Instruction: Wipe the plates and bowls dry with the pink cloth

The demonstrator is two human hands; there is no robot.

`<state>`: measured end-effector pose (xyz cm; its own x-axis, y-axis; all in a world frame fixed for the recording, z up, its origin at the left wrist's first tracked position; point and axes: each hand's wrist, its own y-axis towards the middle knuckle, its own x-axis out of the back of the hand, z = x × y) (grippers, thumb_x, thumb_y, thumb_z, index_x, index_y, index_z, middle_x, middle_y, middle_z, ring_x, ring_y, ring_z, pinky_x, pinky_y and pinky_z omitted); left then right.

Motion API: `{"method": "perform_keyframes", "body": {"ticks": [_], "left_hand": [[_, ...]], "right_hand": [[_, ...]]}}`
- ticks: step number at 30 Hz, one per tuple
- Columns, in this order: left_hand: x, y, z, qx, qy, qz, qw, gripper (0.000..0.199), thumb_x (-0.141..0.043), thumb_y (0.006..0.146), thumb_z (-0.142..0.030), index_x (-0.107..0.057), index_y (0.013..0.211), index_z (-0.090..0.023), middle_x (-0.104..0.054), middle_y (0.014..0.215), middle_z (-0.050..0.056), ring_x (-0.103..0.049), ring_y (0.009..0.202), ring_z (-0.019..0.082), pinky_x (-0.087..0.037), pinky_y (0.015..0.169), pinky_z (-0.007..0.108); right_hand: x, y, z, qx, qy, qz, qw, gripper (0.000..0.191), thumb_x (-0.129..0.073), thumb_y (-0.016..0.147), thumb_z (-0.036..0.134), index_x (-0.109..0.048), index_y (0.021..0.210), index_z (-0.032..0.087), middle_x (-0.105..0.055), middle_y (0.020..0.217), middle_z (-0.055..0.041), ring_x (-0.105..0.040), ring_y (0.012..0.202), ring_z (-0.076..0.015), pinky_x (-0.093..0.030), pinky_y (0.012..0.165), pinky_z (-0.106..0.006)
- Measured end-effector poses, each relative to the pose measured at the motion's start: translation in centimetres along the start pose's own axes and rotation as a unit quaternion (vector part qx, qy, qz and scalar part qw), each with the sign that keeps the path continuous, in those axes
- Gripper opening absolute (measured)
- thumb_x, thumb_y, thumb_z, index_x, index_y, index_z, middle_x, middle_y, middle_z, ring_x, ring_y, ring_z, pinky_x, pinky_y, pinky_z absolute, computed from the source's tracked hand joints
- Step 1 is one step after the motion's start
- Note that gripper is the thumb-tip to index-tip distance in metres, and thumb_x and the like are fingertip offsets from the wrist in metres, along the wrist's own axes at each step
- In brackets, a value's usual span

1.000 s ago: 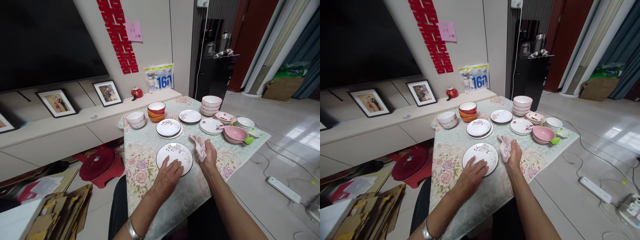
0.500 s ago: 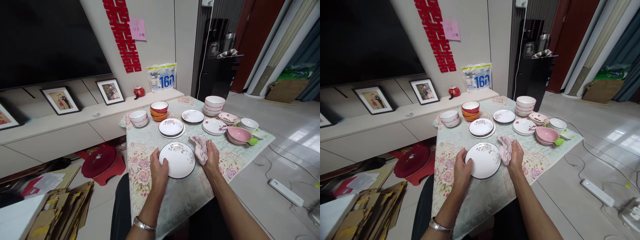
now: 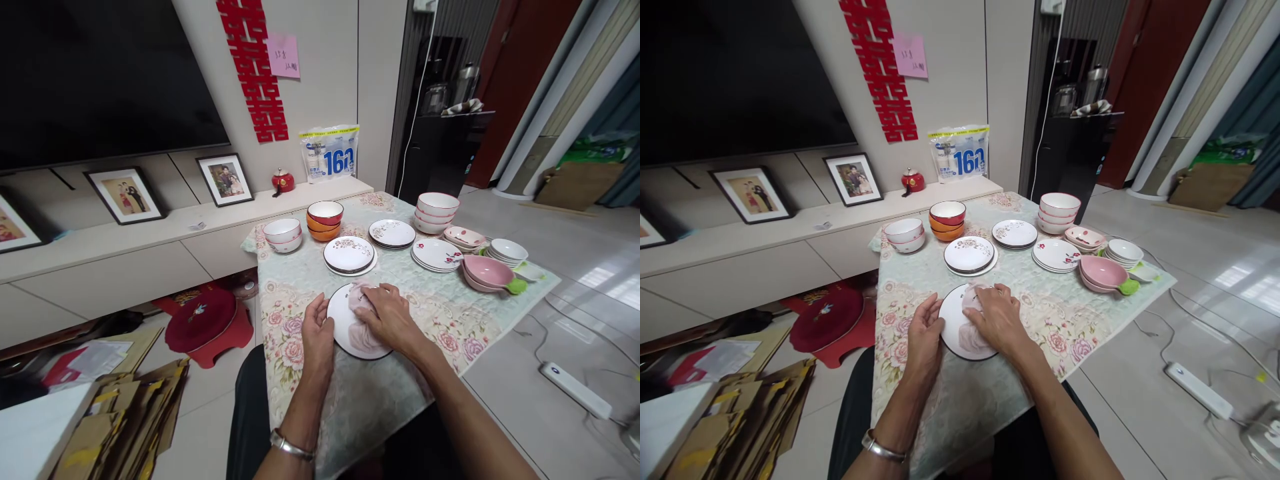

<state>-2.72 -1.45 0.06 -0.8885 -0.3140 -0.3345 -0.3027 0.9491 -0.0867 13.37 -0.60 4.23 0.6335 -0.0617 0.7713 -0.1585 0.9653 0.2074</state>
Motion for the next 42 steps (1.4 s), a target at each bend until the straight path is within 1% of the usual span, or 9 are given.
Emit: {"method": "perform_keyframes", "body": {"ticks": [3, 6, 13, 18, 21, 29, 35, 38, 42], "left_hand": [[-0.3, -0.2, -0.3, 0.017, -0.039, 0.005, 0.999, 0.063, -0.057, 0.060, -0.008, -0.054, 0.122, -0.017, -0.061, 0.126, 0.014, -0.062, 0.115, 0.023, -0.049, 0.098, 0.036], [-0.4, -0.3, -0.5, 0.053, -0.059, -0.007, 0.997, 0.067, -0.057, 0.058, -0.008, -0.053, 0.124, -0.017, -0.054, 0.135, 0.015, -0.062, 0.114, 0.024, -0.052, 0.090, 0.033], [-0.7, -0.8, -0.6, 0.120, -0.126, 0.040, 0.984, 0.068, -0.058, 0.053, -0.005, -0.059, 0.120, -0.014, -0.064, 0.130, 0.014, -0.062, 0.114, 0.026, -0.051, 0.092, 0.034], [-0.9, -1.0, -1.2, 0.130, -0.156, 0.088, 0.975, 0.061, -0.059, 0.055, -0.007, -0.065, 0.116, -0.014, -0.071, 0.118, 0.010, -0.066, 0.107, 0.027, -0.051, 0.092, 0.036], [-0.5, -0.7, -1.0, 0.127, -0.154, 0.085, 0.976, 0.056, -0.060, 0.058, -0.010, -0.066, 0.113, -0.017, -0.072, 0.116, 0.008, -0.066, 0.106, 0.024, -0.049, 0.093, 0.034], [-0.3, -0.5, -0.5, 0.132, -0.167, 0.079, 0.974, 0.070, -0.051, 0.047, -0.006, -0.064, 0.115, -0.016, -0.073, 0.108, 0.007, -0.067, 0.100, 0.024, -0.050, 0.087, 0.035], [-0.5, -0.6, -1.0, 0.143, -0.163, 0.071, 0.974, 0.072, -0.049, 0.044, -0.006, -0.065, 0.114, -0.016, -0.072, 0.112, 0.007, -0.064, 0.102, 0.024, -0.050, 0.082, 0.032], [-0.2, -0.5, -0.8, 0.133, -0.149, 0.078, 0.977, 0.069, -0.050, 0.046, -0.007, -0.065, 0.112, -0.018, -0.071, 0.113, 0.006, -0.064, 0.100, 0.024, -0.050, 0.082, 0.033], [0.2, -0.2, -0.4, 0.128, -0.144, 0.081, 0.978, 0.068, -0.051, 0.046, -0.007, -0.063, 0.112, -0.020, -0.071, 0.107, 0.005, -0.064, 0.094, 0.021, -0.049, 0.078, 0.031]], "right_hand": [[0.9, -1.6, 0.3, 0.033, -0.077, 0.078, 0.993, 0.062, -0.066, 0.082, 0.038, -0.048, 0.140, 0.030, -0.044, 0.150, -0.0104, -0.032, 0.133, -0.0375, -0.034, 0.098, -0.053], [1.0, -2.4, -0.1, 0.067, -0.105, 0.127, 0.984, 0.061, -0.063, 0.082, 0.022, -0.048, 0.140, 0.026, -0.043, 0.148, -0.0118, -0.040, 0.127, -0.0325, -0.039, 0.095, -0.044], [-1.6, 0.0, -2.1, 0.000, -0.183, 0.032, 0.983, 0.033, -0.046, 0.093, 0.014, -0.057, 0.124, 0.010, -0.057, 0.108, -0.0166, -0.053, 0.100, -0.0269, -0.043, 0.084, -0.034], [-3.8, 2.4, 0.6, -0.014, -0.195, 0.011, 0.981, 0.031, -0.044, 0.095, 0.016, -0.055, 0.123, 0.007, -0.056, 0.107, -0.0184, -0.052, 0.099, -0.0289, -0.042, 0.081, -0.035], [-4.6, 2.7, 2.6, 0.044, -0.178, 0.036, 0.982, 0.030, -0.045, 0.095, 0.016, -0.057, 0.121, 0.007, -0.056, 0.107, -0.0183, -0.050, 0.099, -0.0291, -0.040, 0.083, -0.037], [-1.0, -0.9, 1.0, 0.128, -0.142, 0.130, 0.973, 0.017, -0.055, 0.091, 0.021, -0.067, 0.102, 0.020, -0.059, 0.099, -0.0085, -0.051, 0.095, -0.0240, -0.039, 0.081, -0.035], [-0.3, 0.7, -2.1, 0.096, -0.141, 0.039, 0.985, 0.017, -0.053, 0.086, 0.010, -0.066, 0.096, 0.014, -0.053, 0.126, -0.0148, -0.046, 0.117, -0.0267, -0.039, 0.095, -0.037], [-1.8, 2.7, -1.4, 0.050, -0.127, 0.038, 0.990, 0.019, -0.050, 0.090, 0.011, -0.065, 0.100, 0.012, -0.060, 0.106, -0.0135, -0.052, 0.105, -0.0243, -0.040, 0.091, -0.034], [-3.6, 4.1, 1.2, 0.011, -0.077, -0.007, 0.997, 0.018, -0.054, 0.090, 0.017, -0.066, 0.102, 0.015, -0.061, 0.107, -0.0124, -0.053, 0.103, -0.0245, -0.040, 0.089, -0.034]]}}
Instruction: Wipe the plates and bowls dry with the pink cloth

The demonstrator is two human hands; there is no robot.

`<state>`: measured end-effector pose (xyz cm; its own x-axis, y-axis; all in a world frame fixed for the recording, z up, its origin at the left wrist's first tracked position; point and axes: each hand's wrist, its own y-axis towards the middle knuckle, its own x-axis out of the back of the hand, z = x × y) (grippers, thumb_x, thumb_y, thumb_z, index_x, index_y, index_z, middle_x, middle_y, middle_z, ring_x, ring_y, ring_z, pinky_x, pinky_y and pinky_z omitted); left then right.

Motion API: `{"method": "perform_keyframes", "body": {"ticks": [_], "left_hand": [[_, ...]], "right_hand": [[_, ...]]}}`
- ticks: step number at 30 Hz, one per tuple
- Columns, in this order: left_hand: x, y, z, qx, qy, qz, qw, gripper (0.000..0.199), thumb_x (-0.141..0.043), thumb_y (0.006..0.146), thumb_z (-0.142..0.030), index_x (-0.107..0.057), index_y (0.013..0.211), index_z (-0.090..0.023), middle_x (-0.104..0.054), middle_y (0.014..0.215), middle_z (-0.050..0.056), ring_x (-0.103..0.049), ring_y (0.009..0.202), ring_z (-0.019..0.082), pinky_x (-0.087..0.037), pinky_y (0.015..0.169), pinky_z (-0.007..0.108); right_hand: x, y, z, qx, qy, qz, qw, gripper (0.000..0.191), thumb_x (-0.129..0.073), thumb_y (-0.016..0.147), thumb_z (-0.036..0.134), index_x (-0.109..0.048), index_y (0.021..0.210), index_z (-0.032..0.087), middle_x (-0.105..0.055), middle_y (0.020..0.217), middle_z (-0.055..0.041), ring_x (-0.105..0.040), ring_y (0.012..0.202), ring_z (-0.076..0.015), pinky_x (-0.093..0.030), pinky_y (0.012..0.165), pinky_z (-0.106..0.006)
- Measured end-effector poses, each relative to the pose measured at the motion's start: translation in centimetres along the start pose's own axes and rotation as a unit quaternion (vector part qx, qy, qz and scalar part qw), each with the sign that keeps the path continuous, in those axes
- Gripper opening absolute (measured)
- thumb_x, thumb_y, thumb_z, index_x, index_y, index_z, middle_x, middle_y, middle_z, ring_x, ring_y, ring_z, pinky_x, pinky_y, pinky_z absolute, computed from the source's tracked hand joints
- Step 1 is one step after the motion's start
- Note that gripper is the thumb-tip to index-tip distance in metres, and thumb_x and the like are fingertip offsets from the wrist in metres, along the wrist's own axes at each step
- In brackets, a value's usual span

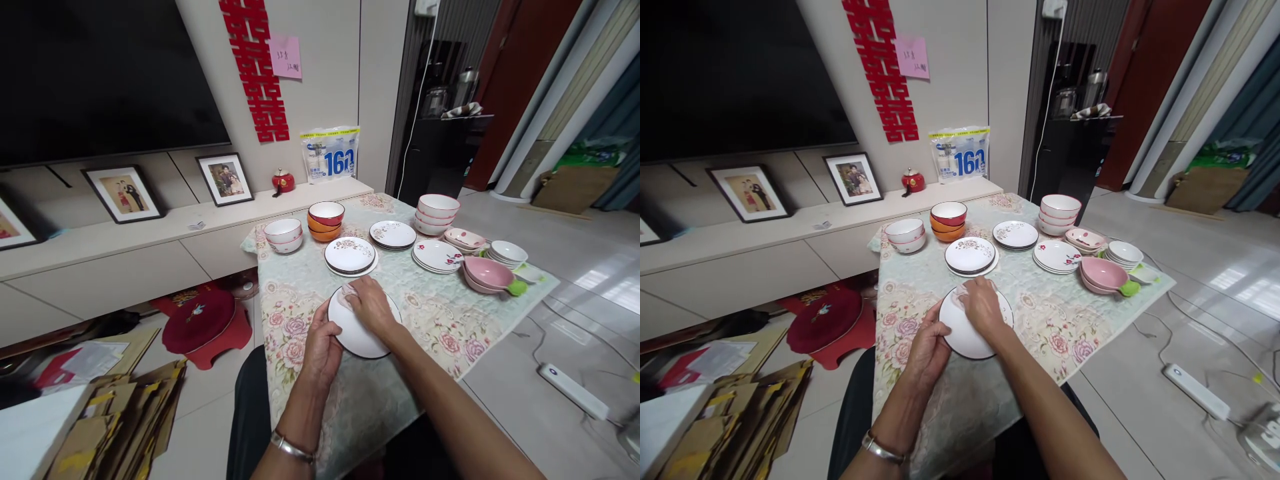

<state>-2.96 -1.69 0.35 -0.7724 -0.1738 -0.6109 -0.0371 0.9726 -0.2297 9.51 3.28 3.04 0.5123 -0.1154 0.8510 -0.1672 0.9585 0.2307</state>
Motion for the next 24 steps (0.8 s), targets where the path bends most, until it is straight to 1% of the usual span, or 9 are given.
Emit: {"method": "perform_keyframes", "body": {"ticks": [3, 5, 7, 10, 12, 14, 18, 21, 24], "left_hand": [[0.2, 0.1, 0.0, 0.004, -0.014, -0.002, 1.000, 0.064, -0.052, 0.046, -0.006, -0.061, 0.108, -0.022, -0.069, 0.094, 0.000, -0.063, 0.083, 0.015, -0.047, 0.074, 0.027], [0.2, 0.0, 0.0, 0.008, -0.024, -0.002, 1.000, 0.064, -0.052, 0.046, -0.005, -0.060, 0.107, -0.022, -0.067, 0.088, -0.002, -0.061, 0.078, 0.013, -0.045, 0.072, 0.024], [0.1, -0.2, 0.0, 0.016, -0.029, 0.003, 0.999, 0.070, -0.052, 0.044, -0.004, -0.058, 0.111, -0.022, -0.068, 0.091, -0.001, -0.060, 0.078, 0.012, -0.043, 0.072, 0.023], [-0.3, -0.5, 0.0, 0.019, -0.007, 0.027, 0.999, 0.079, -0.049, 0.043, -0.004, -0.058, 0.119, -0.020, -0.069, 0.096, 0.001, -0.060, 0.079, 0.013, -0.043, 0.072, 0.024], [-0.5, -0.6, 0.0, 0.012, 0.008, 0.042, 0.999, 0.077, -0.048, 0.043, -0.005, -0.060, 0.117, -0.019, -0.068, 0.090, 0.000, -0.059, 0.076, 0.013, -0.042, 0.068, 0.023], [-0.6, -0.7, -0.1, 0.012, 0.004, 0.048, 0.999, 0.074, -0.047, 0.043, -0.005, -0.062, 0.114, -0.017, -0.067, 0.087, 0.001, -0.058, 0.074, 0.013, -0.042, 0.065, 0.023], [-0.6, -0.6, -0.2, 0.030, -0.030, 0.041, 0.998, 0.082, -0.047, 0.041, -0.002, -0.061, 0.120, -0.017, -0.070, 0.102, 0.004, -0.061, 0.082, 0.017, -0.045, 0.067, 0.024], [-0.5, -0.5, -0.2, 0.035, -0.038, 0.030, 0.998, 0.087, -0.048, 0.039, -0.001, -0.060, 0.123, -0.017, -0.072, 0.107, 0.006, -0.064, 0.093, 0.022, -0.048, 0.073, 0.028], [-0.5, -0.4, -0.2, 0.036, -0.036, 0.021, 0.999, 0.085, -0.048, 0.039, -0.001, -0.063, 0.121, -0.017, -0.072, 0.108, 0.006, -0.063, 0.102, 0.026, -0.049, 0.081, 0.031]], "right_hand": [[-0.4, -0.4, 1.1, 0.049, 0.076, 0.009, 0.996, 0.019, -0.057, 0.087, 0.016, -0.067, 0.103, 0.016, -0.063, 0.104, -0.0101, -0.054, 0.102, -0.0228, -0.040, 0.089, -0.033], [-0.2, -1.2, 1.0, 0.107, 0.124, 0.040, 0.986, 0.019, -0.059, 0.086, 0.015, -0.068, 0.102, 0.016, -0.064, 0.101, -0.0079, -0.055, 0.099, -0.0214, -0.041, 0.088, -0.032], [0.1, -2.0, 0.4, 0.160, 0.160, 0.077, 0.971, 0.017, -0.060, 0.085, 0.013, -0.069, 0.099, 0.018, -0.064, 0.100, -0.0057, -0.056, 0.099, -0.0203, -0.042, 0.089, -0.032], [0.5, -2.3, -0.5, 0.201, 0.169, 0.105, 0.959, 0.017, -0.060, 0.085, 0.013, -0.069, 0.098, 0.019, -0.064, 0.100, -0.0047, -0.056, 0.100, -0.0203, -0.042, 0.090, -0.033], [0.3, -1.7, -0.7, 0.207, 0.149, 0.088, 0.963, 0.021, -0.060, 0.086, 0.011, -0.069, 0.103, 0.018, -0.064, 0.100, -0.0056, -0.055, 0.100, -0.0206, -0.042, 0.091, -0.034], [0.0, -0.7, -0.6, 0.196, 0.123, 0.056, 0.971, 0.024, -0.057, 0.087, 0.010, -0.068, 0.107, 0.018, -0.064, 0.102, -0.0066, -0.054, 0.102, -0.0206, -0.041, 0.093, -0.034], [0.0, 0.9, -0.9, 0.143, 0.051, 0.023, 0.988, 0.024, -0.054, 0.089, 0.009, -0.067, 0.108, 0.017, -0.061, 0.107, -0.0078, -0.050, 0.105, -0.0207, -0.040, 0.093, -0.033], [0.8, 0.5, -2.1, 0.089, -0.034, 0.021, 0.995, 0.019, -0.055, 0.092, 0.015, -0.067, 0.106, 0.016, -0.061, 0.107, -0.0090, -0.049, 0.107, -0.0216, -0.039, 0.090, -0.030], [1.8, -1.0, -3.3, 0.028, -0.133, 0.018, 0.991, 0.017, -0.052, 0.095, 0.019, -0.068, 0.099, 0.016, -0.060, 0.104, -0.0109, -0.050, 0.105, -0.0236, -0.039, 0.083, -0.030]]}}
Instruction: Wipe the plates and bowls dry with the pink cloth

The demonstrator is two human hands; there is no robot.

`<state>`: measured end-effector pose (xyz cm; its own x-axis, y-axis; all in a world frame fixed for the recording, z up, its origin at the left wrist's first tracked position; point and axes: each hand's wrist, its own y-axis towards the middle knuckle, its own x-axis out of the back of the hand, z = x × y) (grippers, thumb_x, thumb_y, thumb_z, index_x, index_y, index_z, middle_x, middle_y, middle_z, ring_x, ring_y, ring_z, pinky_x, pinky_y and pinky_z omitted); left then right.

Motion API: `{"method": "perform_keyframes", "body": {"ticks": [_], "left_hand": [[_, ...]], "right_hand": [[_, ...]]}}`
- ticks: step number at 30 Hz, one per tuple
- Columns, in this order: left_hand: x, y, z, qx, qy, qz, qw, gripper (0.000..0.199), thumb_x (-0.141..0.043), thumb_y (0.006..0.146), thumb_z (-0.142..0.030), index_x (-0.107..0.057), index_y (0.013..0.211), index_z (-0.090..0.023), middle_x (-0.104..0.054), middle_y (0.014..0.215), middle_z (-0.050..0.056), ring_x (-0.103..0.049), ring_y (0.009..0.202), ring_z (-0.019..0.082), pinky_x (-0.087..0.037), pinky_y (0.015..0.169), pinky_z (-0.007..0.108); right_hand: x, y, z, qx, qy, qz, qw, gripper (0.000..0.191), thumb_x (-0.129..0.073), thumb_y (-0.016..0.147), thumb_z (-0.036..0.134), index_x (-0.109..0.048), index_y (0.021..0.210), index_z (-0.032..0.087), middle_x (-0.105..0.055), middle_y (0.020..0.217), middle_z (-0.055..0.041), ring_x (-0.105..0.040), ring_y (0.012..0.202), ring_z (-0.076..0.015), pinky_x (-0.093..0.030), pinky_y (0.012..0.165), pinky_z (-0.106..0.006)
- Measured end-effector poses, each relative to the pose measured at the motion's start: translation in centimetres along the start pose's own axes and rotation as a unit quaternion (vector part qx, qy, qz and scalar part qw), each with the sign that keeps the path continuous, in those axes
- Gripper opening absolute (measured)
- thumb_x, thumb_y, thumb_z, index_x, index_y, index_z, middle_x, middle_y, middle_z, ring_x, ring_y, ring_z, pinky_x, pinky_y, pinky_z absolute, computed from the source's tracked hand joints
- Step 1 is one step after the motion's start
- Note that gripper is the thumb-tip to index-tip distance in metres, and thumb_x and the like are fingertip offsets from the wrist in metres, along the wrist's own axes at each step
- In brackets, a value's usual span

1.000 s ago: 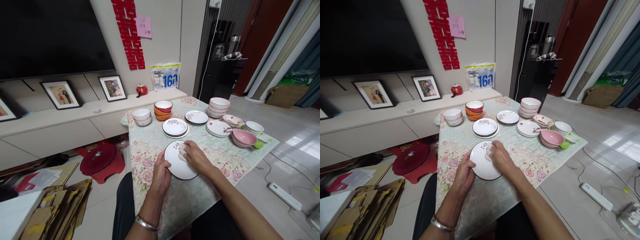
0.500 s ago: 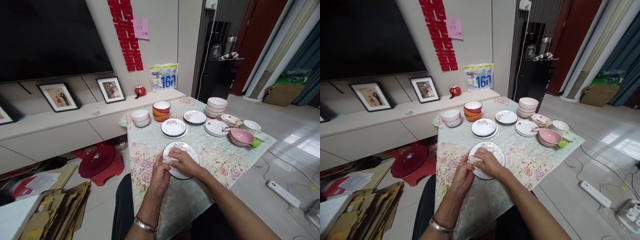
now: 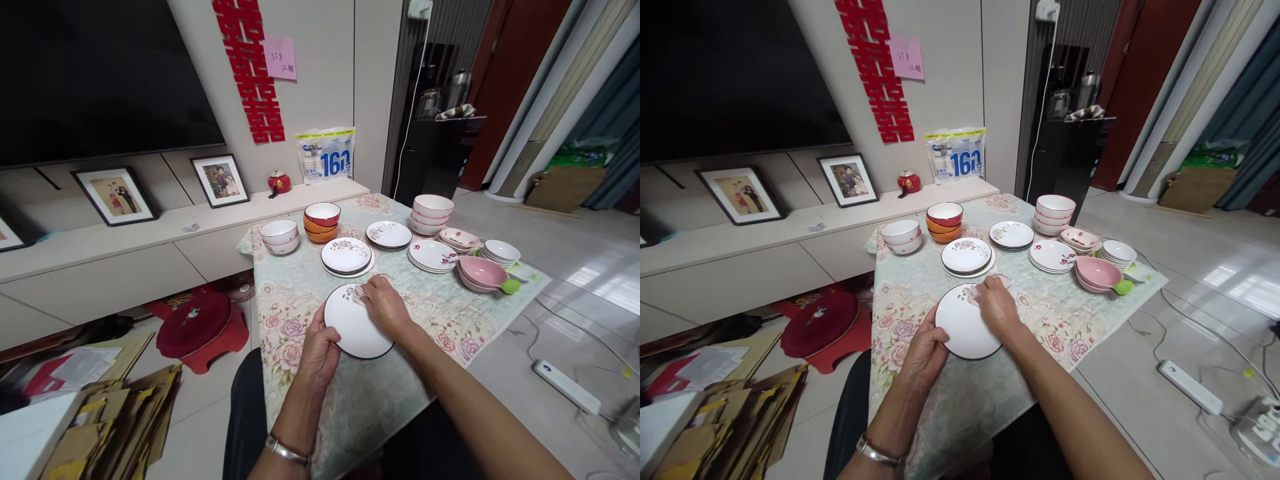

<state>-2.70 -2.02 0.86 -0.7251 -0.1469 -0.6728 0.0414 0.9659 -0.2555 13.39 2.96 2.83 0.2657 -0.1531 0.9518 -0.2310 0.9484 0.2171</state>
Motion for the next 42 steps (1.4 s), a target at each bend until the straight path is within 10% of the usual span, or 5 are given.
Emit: {"method": "perform_keyframes", "body": {"ticks": [11, 17, 24, 35, 42], "left_hand": [[0.1, 0.0, -0.1, 0.000, -0.021, 0.041, 0.999, 0.085, -0.049, 0.042, 0.002, -0.062, 0.123, -0.019, -0.071, 0.113, 0.006, -0.063, 0.103, 0.024, -0.047, 0.084, 0.030], [0.5, 0.0, -0.1, 0.007, -0.051, 0.045, 0.998, 0.073, -0.051, 0.045, 0.004, -0.067, 0.111, -0.020, -0.072, 0.093, 0.000, -0.063, 0.084, 0.017, -0.046, 0.077, 0.025], [-0.7, -0.2, -1.0, 0.036, -0.131, 0.062, 0.989, 0.040, -0.059, 0.074, -0.019, -0.069, 0.111, -0.010, -0.074, 0.106, 0.012, -0.062, 0.113, 0.030, -0.043, 0.102, 0.042], [-1.0, -0.2, -0.8, 0.040, -0.163, -0.038, 0.985, 0.037, -0.044, 0.096, -0.031, -0.066, 0.118, -0.011, -0.075, 0.103, 0.011, -0.068, 0.105, 0.022, -0.044, 0.105, 0.036], [-1.0, -0.3, -1.0, 0.053, -0.174, -0.028, 0.983, 0.039, -0.042, 0.097, -0.035, -0.065, 0.119, -0.011, -0.074, 0.107, 0.012, -0.069, 0.101, 0.023, -0.045, 0.103, 0.040]], "right_hand": [[-0.5, 1.8, 4.1, -0.058, -0.015, 0.010, 0.998, 0.019, -0.051, 0.093, 0.016, -0.066, 0.103, 0.013, -0.062, 0.105, -0.0146, -0.053, 0.099, -0.0261, -0.037, 0.085, -0.034], [-1.2, 0.3, 5.2, 0.104, 0.168, 0.001, 0.980, 0.014, -0.059, 0.089, 0.016, -0.070, 0.098, 0.017, -0.063, 0.096, -0.0069, -0.053, 0.096, -0.0214, -0.038, 0.086, -0.031], [1.2, -2.4, 1.5, 0.235, 0.261, 0.116, 0.929, 0.019, -0.063, 0.080, 0.005, -0.073, 0.090, 0.018, -0.062, 0.093, -0.0035, -0.054, 0.092, -0.0174, -0.040, 0.083, -0.027], [-0.2, 1.4, 4.0, 0.022, 0.134, 0.046, 0.990, 0.014, -0.059, 0.086, 0.015, -0.073, 0.091, 0.014, -0.064, 0.096, -0.0111, -0.054, 0.097, -0.0230, -0.039, 0.086, -0.032], [-0.1, -1.2, 3.0, 0.196, 0.270, 0.074, 0.940, 0.019, -0.065, 0.081, 0.010, -0.073, 0.097, 0.019, -0.064, 0.094, -0.0052, -0.055, 0.096, -0.0201, -0.041, 0.088, -0.031]]}}
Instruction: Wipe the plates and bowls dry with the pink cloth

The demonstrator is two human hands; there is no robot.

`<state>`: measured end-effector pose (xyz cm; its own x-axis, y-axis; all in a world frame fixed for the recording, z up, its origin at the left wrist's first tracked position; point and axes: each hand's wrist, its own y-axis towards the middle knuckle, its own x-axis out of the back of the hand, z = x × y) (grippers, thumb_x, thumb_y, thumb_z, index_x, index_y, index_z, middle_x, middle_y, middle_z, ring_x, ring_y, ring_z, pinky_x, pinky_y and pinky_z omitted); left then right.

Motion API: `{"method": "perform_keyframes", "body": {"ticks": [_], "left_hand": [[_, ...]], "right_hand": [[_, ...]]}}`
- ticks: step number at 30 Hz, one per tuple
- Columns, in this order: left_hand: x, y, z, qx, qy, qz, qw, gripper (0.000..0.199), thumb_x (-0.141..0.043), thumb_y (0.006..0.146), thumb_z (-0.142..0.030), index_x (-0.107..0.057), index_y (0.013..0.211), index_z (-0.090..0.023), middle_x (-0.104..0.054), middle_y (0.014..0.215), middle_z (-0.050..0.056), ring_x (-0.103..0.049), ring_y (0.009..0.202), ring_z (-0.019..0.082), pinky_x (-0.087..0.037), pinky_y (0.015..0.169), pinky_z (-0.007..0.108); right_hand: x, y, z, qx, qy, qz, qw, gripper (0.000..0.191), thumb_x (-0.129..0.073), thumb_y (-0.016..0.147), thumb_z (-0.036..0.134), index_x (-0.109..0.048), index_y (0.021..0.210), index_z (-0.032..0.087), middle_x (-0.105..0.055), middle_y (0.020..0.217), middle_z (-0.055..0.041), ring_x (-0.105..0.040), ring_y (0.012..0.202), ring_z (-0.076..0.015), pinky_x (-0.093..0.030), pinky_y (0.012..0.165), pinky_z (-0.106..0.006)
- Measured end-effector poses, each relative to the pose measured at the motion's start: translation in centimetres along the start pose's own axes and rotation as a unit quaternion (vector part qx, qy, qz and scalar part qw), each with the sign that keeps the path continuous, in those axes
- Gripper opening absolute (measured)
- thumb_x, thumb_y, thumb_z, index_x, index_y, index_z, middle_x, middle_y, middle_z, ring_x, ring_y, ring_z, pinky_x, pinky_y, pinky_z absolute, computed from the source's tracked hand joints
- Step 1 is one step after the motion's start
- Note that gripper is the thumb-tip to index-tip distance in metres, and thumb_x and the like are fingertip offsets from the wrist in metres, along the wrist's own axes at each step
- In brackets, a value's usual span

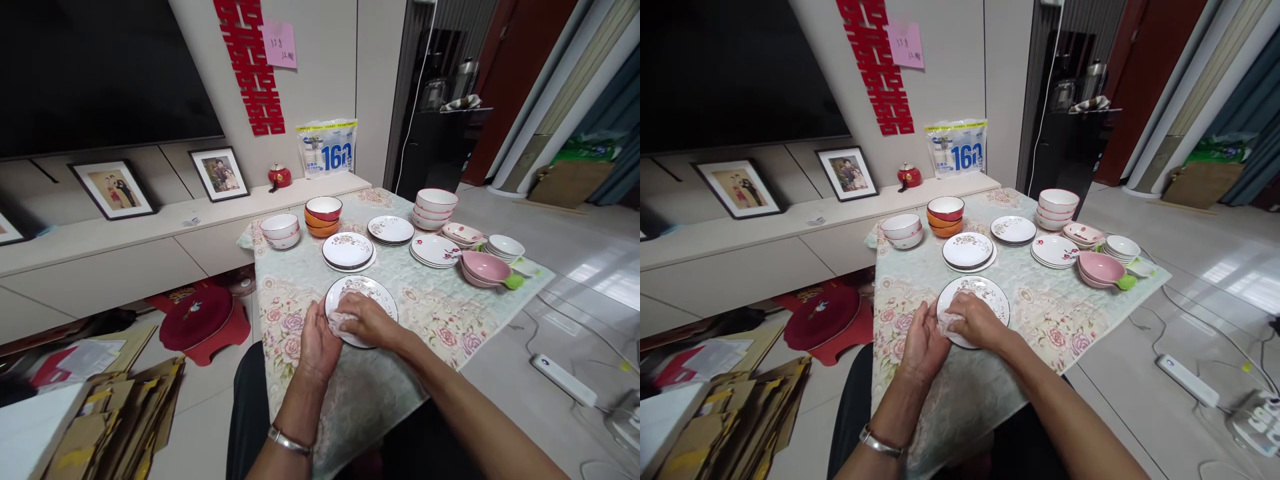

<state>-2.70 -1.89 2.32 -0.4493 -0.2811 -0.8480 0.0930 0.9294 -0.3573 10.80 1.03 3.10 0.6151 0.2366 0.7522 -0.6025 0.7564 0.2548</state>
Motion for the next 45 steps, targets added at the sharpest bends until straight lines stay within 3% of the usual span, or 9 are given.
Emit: {"method": "perform_keyframes", "body": {"ticks": [4, 8, 11, 15, 19, 24, 30, 36, 45], "left_hand": [[0.1, 0.3, 0.5, -0.014, 0.031, 0.021, 0.999, 0.033, -0.051, 0.092, -0.030, -0.069, 0.113, -0.012, -0.073, 0.112, 0.011, -0.064, 0.113, 0.026, -0.043, 0.106, 0.040], [1.0, 0.8, 0.9, -0.054, 0.090, 0.053, 0.993, 0.037, -0.065, 0.082, -0.022, -0.067, 0.119, -0.015, -0.070, 0.121, 0.011, -0.058, 0.122, 0.028, -0.041, 0.108, 0.041], [1.6, 1.0, 0.9, -0.055, 0.097, 0.050, 0.992, 0.043, -0.069, 0.080, -0.022, -0.066, 0.122, -0.017, -0.069, 0.125, 0.012, -0.054, 0.127, 0.029, -0.040, 0.109, 0.042], [1.8, 1.0, 0.7, -0.042, 0.080, 0.038, 0.995, 0.042, -0.068, 0.080, -0.019, -0.066, 0.122, -0.015, -0.064, 0.132, 0.012, -0.049, 0.133, 0.029, -0.037, 0.112, 0.041], [1.6, 0.9, 0.7, -0.041, 0.090, 0.040, 0.994, 0.042, -0.069, 0.079, -0.018, -0.066, 0.120, -0.015, -0.063, 0.134, 0.012, -0.045, 0.136, 0.028, -0.036, 0.114, 0.038], [1.8, 1.1, 0.7, -0.046, 0.095, 0.047, 0.993, 0.036, -0.069, 0.079, -0.018, -0.068, 0.115, -0.017, -0.067, 0.128, 0.010, -0.048, 0.134, 0.026, -0.038, 0.112, 0.035], [1.8, 1.0, 0.7, -0.041, 0.097, 0.041, 0.994, 0.039, -0.068, 0.080, -0.022, -0.066, 0.119, -0.019, -0.068, 0.125, 0.010, -0.057, 0.124, 0.027, -0.042, 0.108, 0.039], [1.4, 0.6, 1.0, -0.034, 0.135, 0.087, 0.986, 0.066, -0.073, 0.067, -0.007, -0.059, 0.131, -0.019, -0.071, 0.119, 0.011, -0.061, 0.118, 0.029, -0.043, 0.106, 0.043], [1.3, 0.5, 0.8, -0.025, 0.149, 0.074, 0.986, 0.071, -0.072, 0.064, -0.003, -0.059, 0.131, -0.019, -0.072, 0.118, 0.010, -0.064, 0.113, 0.028, -0.044, 0.105, 0.042]], "right_hand": [[2.3, -2.8, 0.4, 0.017, 0.034, 0.073, 0.997, 0.024, -0.061, 0.082, 0.006, -0.073, 0.098, 0.020, -0.063, 0.097, -0.0040, -0.055, 0.096, -0.0183, -0.042, 0.085, -0.029], [4.4, -3.6, 0.2, -0.013, -0.007, 0.120, 0.993, 0.024, -0.060, 0.078, 0.003, -0.073, 0.087, 0.021, -0.061, 0.093, -0.0026, -0.055, 0.092, -0.0179, -0.041, 0.080, -0.027], [5.0, -3.2, -1.1, -0.052, -0.061, 0.085, 0.993, 0.020, -0.060, 0.081, 0.006, -0.073, 0.080, 0.020, -0.062, 0.088, -0.0030, -0.054, 0.089, -0.0183, -0.040, 0.078, -0.027], [4.6, -1.7, -2.8, -0.141, -0.180, 0.000, 0.974, 0.019, -0.059, 0.085, 0.009, -0.074, 0.093, 0.017, -0.063, 0.097, -0.0087, -0.053, 0.098, -0.0225, -0.038, 0.084, -0.030], [3.0, 0.7, -2.4, -0.211, -0.231, -0.052, 0.948, 0.021, -0.056, 0.087, 0.011, -0.072, 0.101, 0.013, -0.062, 0.105, -0.0140, -0.051, 0.103, -0.0261, -0.038, 0.082, -0.032], [0.7, 2.3, -0.4, -0.126, -0.134, -0.054, 0.981, 0.021, -0.061, 0.086, 0.013, -0.072, 0.103, 0.017, -0.063, 0.101, -0.0091, -0.052, 0.101, -0.0230, -0.039, 0.087, -0.032], [1.0, -1.1, 0.3, 0.011, -0.018, 0.033, 0.999, 0.022, -0.063, 0.080, 0.005, -0.072, 0.095, 0.018, -0.064, 0.095, -0.0041, -0.055, 0.094, -0.0185, -0.041, 0.087, -0.030], [2.6, -2.7, 0.0, 0.027, -0.041, 0.084, 0.995, 0.026, -0.061, 0.077, -0.002, -0.072, 0.089, 0.018, -0.064, 0.096, -0.0039, -0.055, 0.094, -0.0178, -0.041, 0.083, -0.028], [2.3, 2.2, -1.7, 0.001, -0.149, -0.009, 0.989, 0.018, -0.060, 0.091, 0.014, -0.073, 0.101, 0.020, -0.066, 0.106, -0.0075, -0.053, 0.105, -0.0208, -0.037, 0.086, -0.031]]}}
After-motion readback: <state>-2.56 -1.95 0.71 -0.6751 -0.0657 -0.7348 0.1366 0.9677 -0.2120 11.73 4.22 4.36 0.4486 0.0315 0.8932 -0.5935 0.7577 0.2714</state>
